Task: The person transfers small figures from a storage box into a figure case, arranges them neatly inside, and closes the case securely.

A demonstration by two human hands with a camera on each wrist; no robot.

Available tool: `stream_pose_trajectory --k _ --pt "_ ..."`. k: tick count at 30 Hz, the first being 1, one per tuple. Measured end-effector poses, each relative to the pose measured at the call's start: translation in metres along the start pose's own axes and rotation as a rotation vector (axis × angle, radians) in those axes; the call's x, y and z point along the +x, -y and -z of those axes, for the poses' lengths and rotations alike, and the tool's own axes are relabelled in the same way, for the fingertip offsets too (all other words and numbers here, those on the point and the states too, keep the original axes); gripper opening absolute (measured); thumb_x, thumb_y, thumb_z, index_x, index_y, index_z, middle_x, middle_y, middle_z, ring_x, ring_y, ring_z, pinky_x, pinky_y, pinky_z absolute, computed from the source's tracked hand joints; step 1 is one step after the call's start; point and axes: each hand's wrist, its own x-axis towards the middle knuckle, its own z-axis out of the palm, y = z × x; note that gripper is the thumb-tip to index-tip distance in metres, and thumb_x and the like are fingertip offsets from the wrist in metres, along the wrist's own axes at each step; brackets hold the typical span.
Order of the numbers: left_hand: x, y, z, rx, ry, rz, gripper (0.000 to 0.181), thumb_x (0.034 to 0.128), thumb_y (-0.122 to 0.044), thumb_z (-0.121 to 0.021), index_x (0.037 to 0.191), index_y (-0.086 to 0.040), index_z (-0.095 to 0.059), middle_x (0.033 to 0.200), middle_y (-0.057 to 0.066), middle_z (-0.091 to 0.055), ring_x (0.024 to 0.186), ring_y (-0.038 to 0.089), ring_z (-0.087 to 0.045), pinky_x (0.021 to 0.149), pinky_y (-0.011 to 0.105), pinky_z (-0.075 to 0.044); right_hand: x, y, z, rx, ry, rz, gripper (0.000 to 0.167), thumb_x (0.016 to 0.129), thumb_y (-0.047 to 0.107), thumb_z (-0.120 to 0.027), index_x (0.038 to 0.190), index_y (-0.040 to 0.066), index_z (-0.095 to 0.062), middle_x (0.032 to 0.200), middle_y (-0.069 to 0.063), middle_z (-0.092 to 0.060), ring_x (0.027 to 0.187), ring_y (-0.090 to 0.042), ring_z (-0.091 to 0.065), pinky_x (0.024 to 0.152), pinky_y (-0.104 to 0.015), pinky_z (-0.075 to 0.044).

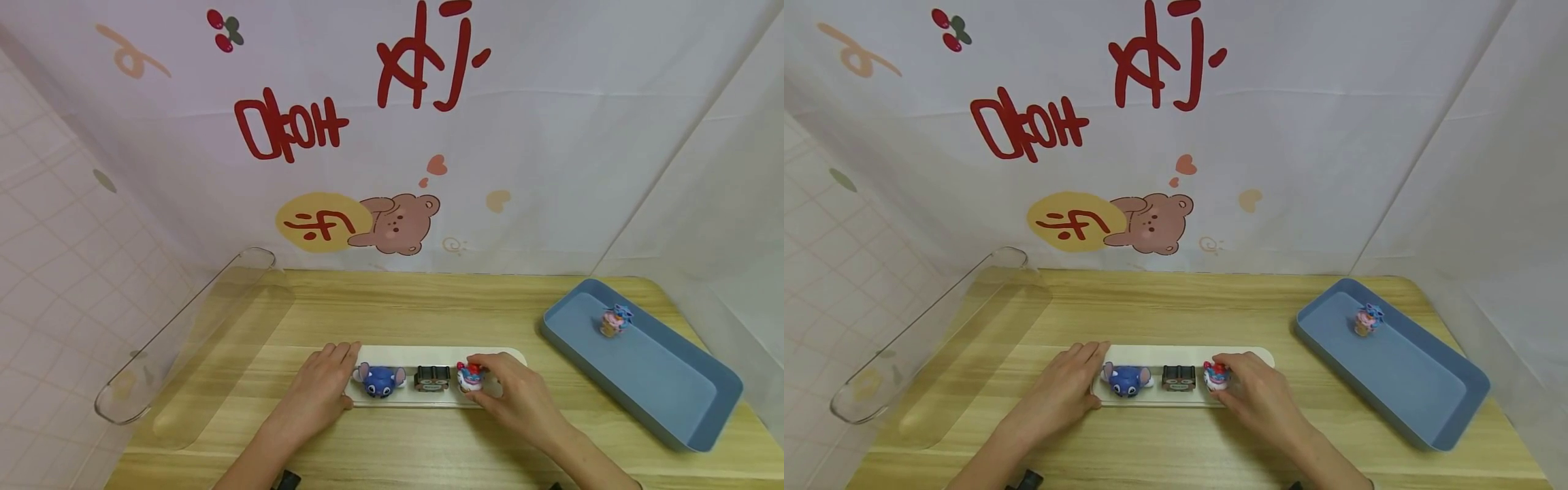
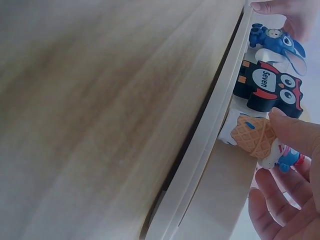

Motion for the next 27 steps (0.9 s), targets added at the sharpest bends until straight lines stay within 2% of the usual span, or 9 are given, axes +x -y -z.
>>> stream_pose_trajectory --k 7,23,25,27 --pt "0.0 0.0 0.0 -0.004 -0.005 -0.004 0.094 0.0644 -0.013 -0.101 0.144 0.008 -0.055 0.13 0.016 -0.063 0.116 0.031 -0.059 0.098 0.05 -0.053 0.001 0.0 0.001 -0.005 0.006 0.032 0.068 0.059 0.014 -0.101 0.12 0.009 -0.071 0.111 0.001 -0.074 0.099 -0.015 -0.071 0.076 -0.032 -0.059" --pt "0.0 0.0 0.0 -0.003 -0.002 -0.002 0.093 0.0652 -0.014 -0.101 0.144 0.007 -0.055 0.132 0.016 -0.063 0.117 0.031 -0.059 0.099 0.049 -0.052 0.001 0.0 0.003 -0.009 0.0 0.041 0.069 0.059 0.014 -0.101 0.12 0.008 -0.071 0.111 0.002 -0.073 0.099 -0.015 -0.07 0.076 -0.031 -0.059" --pt "0.0 0.001 -0.001 0.001 -0.007 -0.005 0.094 0.0649 -0.014 -0.101 0.144 0.007 -0.055 0.131 0.016 -0.063 0.116 0.031 -0.059 0.099 0.049 -0.052 0.001 -0.001 0.006 -0.002 -0.002 0.048 0.069 0.06 0.015 -0.101 0.122 0.008 -0.07 0.112 0.001 -0.074 0.099 -0.016 -0.07 0.078 -0.03 -0.058" --pt "0.0 0.001 -0.001 0.005 -0.009 -0.008 0.094 0.0648 -0.014 -0.101 0.144 0.007 -0.055 0.131 0.016 -0.063 0.116 0.031 -0.059 0.099 0.049 -0.052 0.002 -0.001 0.011 0.017 -0.008 0.057 0.064 0.068 0.022 -0.099 0.123 0.007 -0.07 0.112 0.001 -0.074 0.098 -0.016 -0.07 0.079 -0.029 -0.057"
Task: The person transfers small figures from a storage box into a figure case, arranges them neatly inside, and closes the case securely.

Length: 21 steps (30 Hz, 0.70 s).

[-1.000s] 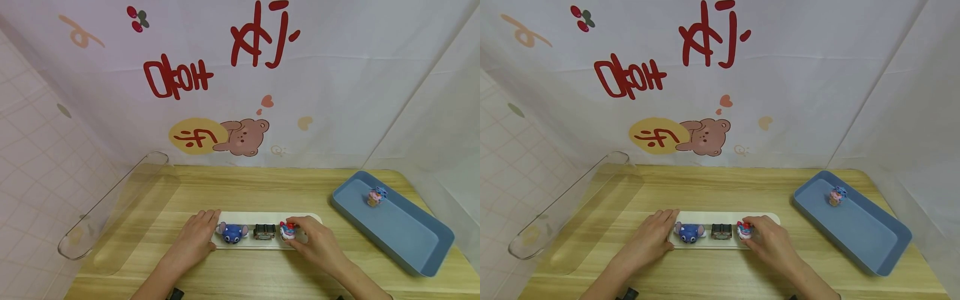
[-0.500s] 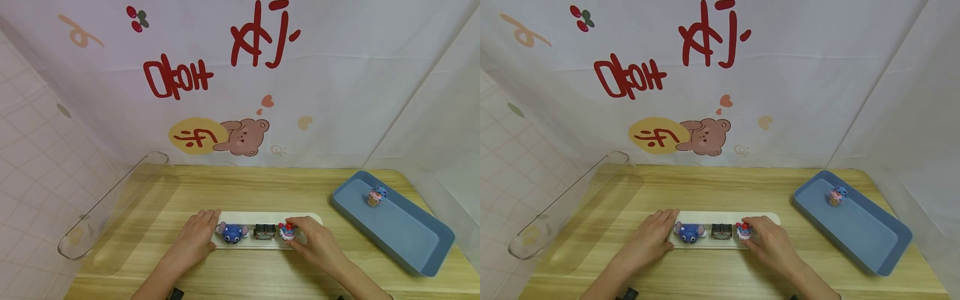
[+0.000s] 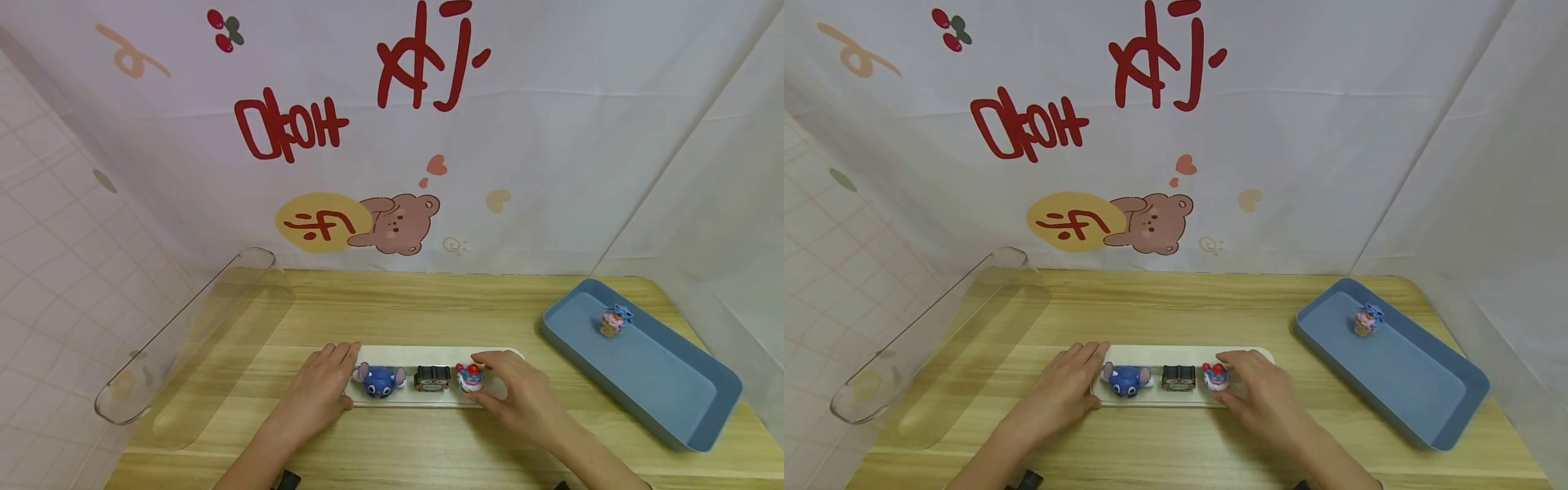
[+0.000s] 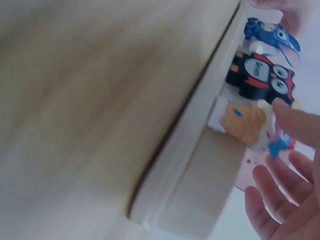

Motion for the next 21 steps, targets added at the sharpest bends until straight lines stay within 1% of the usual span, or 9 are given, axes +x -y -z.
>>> stream_pose_trajectory --k 3,5,7,10,13,15,17,19,21 --pt "0.0 0.0 0.0 -0.001 0.003 0.001 0.094 0.065 -0.014 -0.101 0.144 0.006 -0.055 0.131 0.016 -0.063 0.116 0.031 -0.059 0.1 0.049 -0.052 0.003 -0.001 0.012 0.023 -0.008 0.009 0.053 0.087 0.04 -0.086 0.126 0.008 -0.069 0.113 0.0 -0.073 0.097 -0.016 -0.07 0.081 -0.027 -0.055" --pt "0.0 0.0 0.0 -0.004 0.005 0.003 0.094 0.065 -0.014 -0.101 0.144 0.007 -0.055 0.131 0.016 -0.063 0.116 0.031 -0.059 0.1 0.05 -0.052 0.005 -0.002 0.022 0.032 -0.011 0.008 0.051 0.095 0.046 -0.077 0.127 0.007 -0.068 0.114 -0.001 -0.073 0.097 -0.017 -0.069 0.082 -0.027 -0.054" --pt "0.0 0.0 0.0 -0.007 0.006 0.003 0.094 0.0649 -0.014 -0.101 0.144 0.007 -0.055 0.131 0.016 -0.063 0.116 0.031 -0.059 0.099 0.05 -0.052 0.007 -0.004 0.032 0.007 -0.008 -0.005 0.05 0.095 0.044 -0.077 0.129 0.008 -0.068 0.116 0.0 -0.072 0.097 -0.016 -0.069 0.081 -0.029 -0.055" --pt "0.0 0.0 0.0 -0.008 0.007 0.003 0.093 0.065 -0.014 -0.101 0.144 0.007 -0.055 0.131 0.016 -0.063 0.116 0.031 -0.059 0.099 0.05 -0.052 0.008 -0.007 0.047 -0.043 0.005 -0.039 0.054 0.084 0.028 -0.088 0.13 0.009 -0.067 0.117 0.0 -0.072 0.099 -0.017 -0.069 0.078 -0.033 -0.056" --pt "0.0 0.0 0.0 -0.009 0.012 0.006 0.093 0.0656 -0.014 -0.1 0.144 0.007 -0.055 0.132 0.016 -0.063 0.117 0.031 -0.059 0.1 0.05 -0.052 0.009 -0.013 0.061 -0.079 0.004 -0.067 0.059 0.078 0.019 -0.09 0.131 0.009 -0.067 0.118 -0.001 -0.071 0.102 -0.019 -0.069 0.079 -0.03 -0.055" --pt "0.0 0.0 0.0 -0.009 0.014 0.008 0.094 0.0657 -0.014 -0.101 0.145 0.006 -0.055 0.132 0.016 -0.063 0.117 0.031 -0.059 0.1 0.05 -0.052 0.011 -0.019 0.068 -0.068 -0.025 -0.07 0.052 0.085 0.027 -0.086 0.13 0.006 -0.068 0.118 -0.004 -0.072 0.104 -0.023 -0.068 0.087 -0.023 -0.052" --pt "0.0 0.0 0.0 -0.009 0.014 0.007 0.094 0.0656 -0.014 -0.101 0.145 0.006 -0.055 0.132 0.015 -0.063 0.117 0.031 -0.059 0.1 0.05 -0.052 0.013 -0.027 0.074 -0.053 -0.079 -0.052 0.049 0.095 0.04 -0.077 0.127 0.004 -0.069 0.116 -0.008 -0.072 0.104 -0.025 -0.066 0.096 -0.015 -0.045" --pt "0.0 0.0 0.0 -0.009 0.016 0.008 0.094 0.0657 -0.014 -0.1 0.145 0.006 -0.055 0.132 0.015 -0.063 0.117 0.031 -0.059 0.1 0.05 -0.052 0.015 -0.035 0.079 -0.038 -0.143 -0.029 0.055 0.101 0.051 -0.065 0.123 0.001 -0.071 0.115 -0.012 -0.073 0.108 -0.024 -0.065 0.103 -0.011 -0.037" --pt "0.001 0.001 0.0 -0.009 0.02 0.009 0.093 0.0661 -0.014 -0.1 0.145 0.006 -0.055 0.132 0.016 -0.063 0.117 0.031 -0.059 0.1 0.05 -0.052 0.016 -0.043 0.084 -0.033 -0.198 -0.01 0.062 0.103 0.057 -0.059 0.119 -0.001 -0.073 0.114 -0.015 -0.073 0.111 -0.018 -0.064 0.105 -0.009 -0.035"
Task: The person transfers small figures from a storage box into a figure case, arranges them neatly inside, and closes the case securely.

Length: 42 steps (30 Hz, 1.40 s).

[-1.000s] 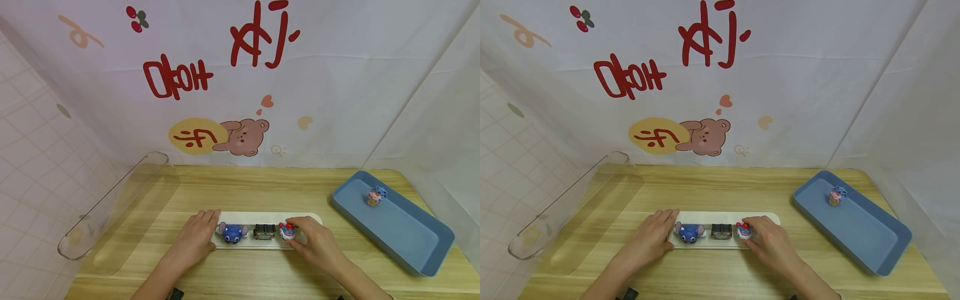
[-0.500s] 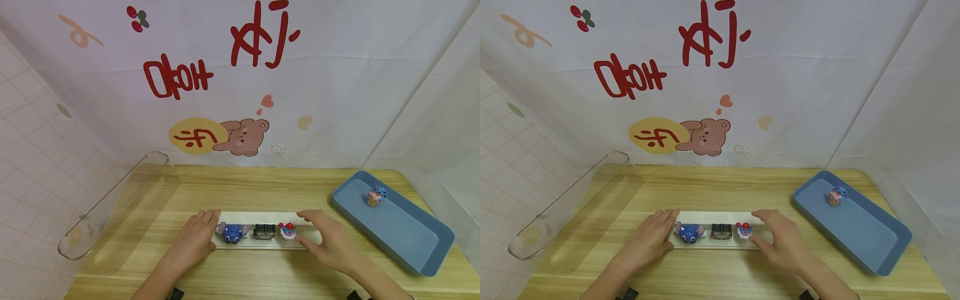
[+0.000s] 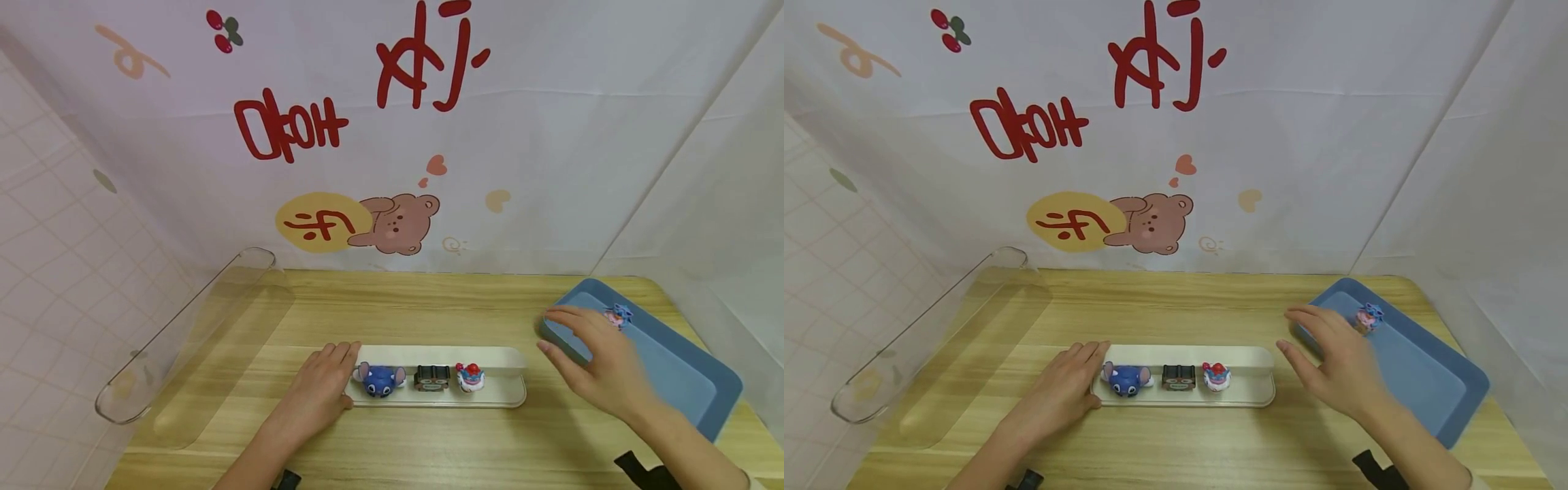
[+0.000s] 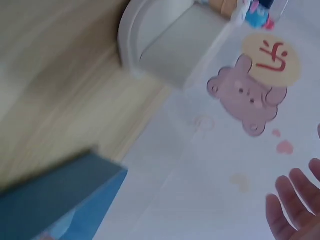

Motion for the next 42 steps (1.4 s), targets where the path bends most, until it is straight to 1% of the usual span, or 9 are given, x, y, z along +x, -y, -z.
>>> stream_pose_trajectory --k 6,8,13,15,20,23,27,31,42 --pt "0.0 0.0 0.0 0.0 0.009 0.007 0.092 0.0679 -0.014 -0.1 0.146 0.006 -0.054 0.134 0.016 -0.062 0.119 0.032 -0.059 0.101 0.05 -0.052 0.006 -0.024 0.019 -0.069 -0.078 -0.016 0.071 0.1 0.063 -0.058 0.114 -0.005 -0.075 0.114 -0.021 -0.073 0.103 0.006 -0.055 0.078 -0.016 -0.042" --pt "0.0 0.0 0.0 -0.001 0.005 0.006 0.093 0.0674 -0.014 -0.1 0.146 0.006 -0.054 0.134 0.016 -0.062 0.118 0.032 -0.059 0.101 0.05 -0.052 0.007 -0.034 0.024 -0.081 -0.088 -0.025 0.073 0.099 0.065 -0.058 0.113 -0.006 -0.074 0.113 -0.022 -0.073 0.105 0.01 -0.054 0.079 -0.016 -0.043" --pt "-0.001 0.0 0.0 -0.003 0.003 0.005 0.093 0.0668 -0.013 -0.1 0.145 0.006 -0.055 0.134 0.016 -0.062 0.117 0.032 -0.059 0.1 0.051 -0.052 0.009 -0.066 0.034 -0.056 -0.105 0.0 0.077 0.098 0.065 -0.06 0.108 -0.01 -0.074 0.109 -0.028 -0.071 0.126 0.011 -0.048 0.105 -0.009 -0.035" --pt "0.0 0.0 0.0 -0.003 0.007 0.008 0.093 0.0673 -0.013 -0.1 0.146 0.006 -0.054 0.134 0.017 -0.062 0.118 0.032 -0.059 0.101 0.051 -0.052 0.007 -0.078 0.039 -0.081 -0.087 -0.004 0.079 0.098 0.066 -0.059 0.109 -0.011 -0.073 0.109 -0.028 -0.071 0.125 0.012 -0.047 0.103 -0.007 -0.033" --pt "0.0 -0.001 0.001 -0.011 0.009 0.008 0.092 0.0671 -0.012 -0.1 0.145 0.006 -0.054 0.134 0.017 -0.062 0.118 0.033 -0.059 0.1 0.052 -0.052 -0.003 -0.102 0.05 -0.179 0.028 -0.116 0.057 0.093 0.043 -0.078 0.123 -0.005 -0.07 0.121 -0.026 -0.07 0.122 -0.026 -0.064 0.101 -0.003 -0.026" --pt "0.0 -0.001 0.001 -0.01 0.006 0.007 0.092 0.0667 -0.012 -0.1 0.145 0.007 -0.054 0.134 0.017 -0.062 0.118 0.033 -0.059 0.1 0.051 -0.052 -0.009 -0.114 0.054 -0.234 0.122 -0.202 0.058 0.082 0.021 -0.087 0.131 -0.003 -0.066 0.128 -0.028 -0.067 0.112 -0.051 -0.061 0.104 -0.03 -0.048" --pt "0.0 -0.001 0.0 -0.007 0.006 0.007 0.093 0.0663 -0.013 -0.1 0.145 0.006 -0.055 0.133 0.016 -0.063 0.117 0.032 -0.059 0.1 0.05 -0.052 -0.017 -0.131 0.059 -0.291 0.257 -0.279 0.072 0.079 0.024 -0.09 0.138 -0.004 -0.06 0.135 -0.031 -0.06 0.107 -0.056 -0.06 0.071 -0.068 -0.048" --pt "0.001 -0.001 0.0 -0.011 0.009 0.009 0.093 0.0664 -0.013 -0.1 0.145 0.006 -0.055 0.133 0.016 -0.063 0.118 0.032 -0.059 0.101 0.051 -0.052 -0.026 -0.147 0.062 -0.335 0.372 -0.333 0.081 0.08 0.035 -0.09 0.142 -0.006 -0.055 0.138 -0.034 -0.055 0.094 -0.058 -0.062 0.053 -0.057 -0.049" --pt "0.0 -0.001 0.0 -0.012 0.009 0.014 0.093 0.0661 -0.013 -0.1 0.146 0.006 -0.054 0.133 0.015 -0.062 0.117 0.031 -0.059 0.1 0.05 -0.052 -0.04 -0.166 0.059 -0.35 0.591 -0.48 0.092 0.083 0.052 -0.085 0.143 -0.011 -0.052 0.138 -0.039 -0.053 0.108 -0.068 -0.055 0.074 -0.074 -0.048"
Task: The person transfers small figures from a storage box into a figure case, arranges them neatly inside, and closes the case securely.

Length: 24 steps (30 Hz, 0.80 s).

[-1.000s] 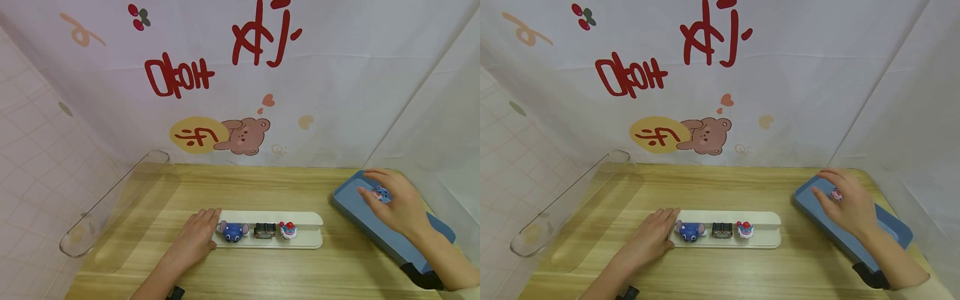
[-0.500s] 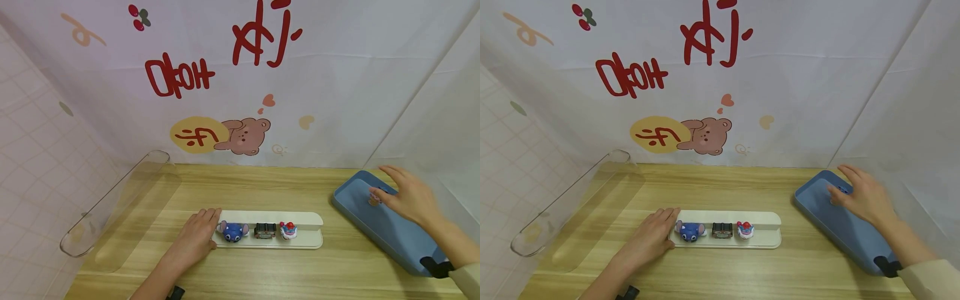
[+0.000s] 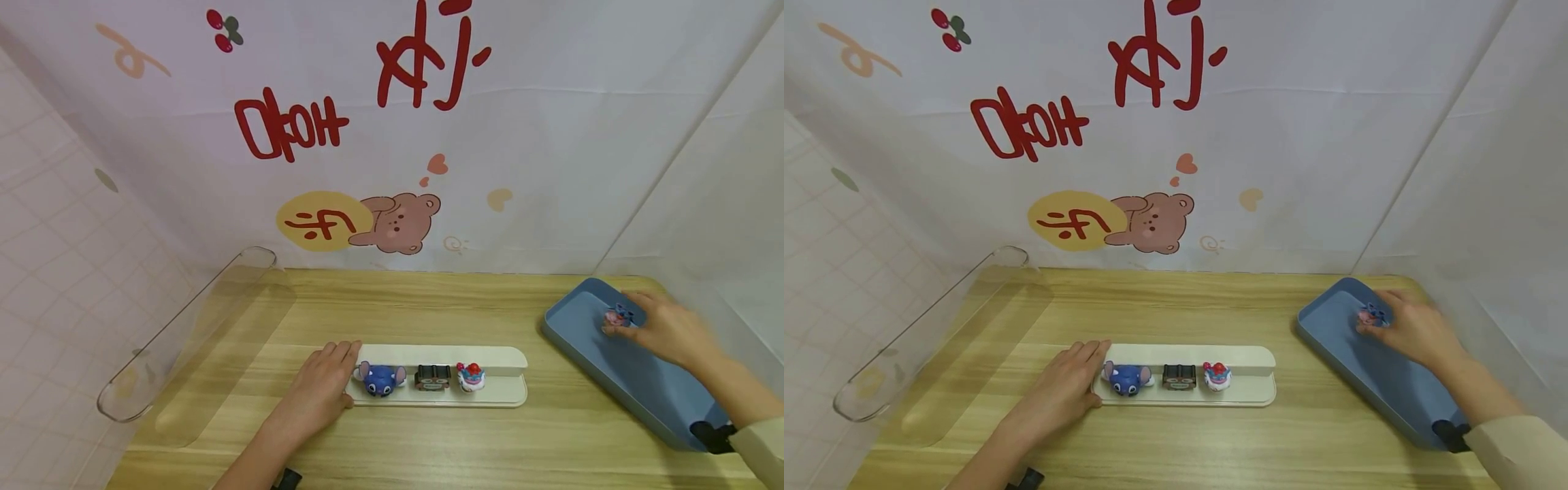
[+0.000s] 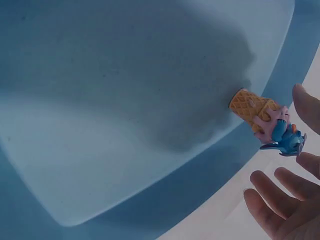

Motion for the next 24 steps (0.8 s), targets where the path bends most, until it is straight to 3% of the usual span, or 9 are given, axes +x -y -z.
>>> stream_pose_trajectory --k 4,14,24 --pt "-0.0003 0.0006 0.0 -0.003 0.0 -0.002 0.093 0.0662 -0.013 -0.1 0.146 0.005 -0.054 0.133 0.015 -0.062 0.118 0.031 -0.059 0.1 0.05 -0.052 0.002 0.0001 -0.0043 0.02 0.004 0.02 0.086 0.082 0.044 -0.089 0.138 -0.012 -0.055 0.13 -0.042 -0.058 0.11 -0.067 -0.055 0.08 -0.075 -0.047" --pt "-0.0003 0.0013 -0.001 -0.002 -0.001 -0.003 0.093 0.0665 -0.014 -0.1 0.146 0.005 -0.054 0.133 0.015 -0.062 0.118 0.031 -0.059 0.1 0.05 -0.052 0.0053 0.0027 -0.0084 0.004 -0.009 0.067 0.064 0.083 0.025 -0.089 0.122 -0.017 -0.06 0.114 -0.043 -0.064 0.095 -0.062 -0.063 0.071 -0.067 -0.051" --pt "-0.001 -0.0004 0.0015 0.005 -0.012 -0.011 0.094 0.0654 -0.013 -0.1 0.144 0.007 -0.054 0.133 0.017 -0.062 0.118 0.032 -0.059 0.1 0.05 -0.051 0.0046 0.0081 -0.0051 0.041 0.04 0.007 0.061 0.094 0.029 -0.08 0.129 -0.016 -0.058 0.118 -0.044 -0.062 0.101 -0.063 -0.061 0.074 -0.068 -0.05"
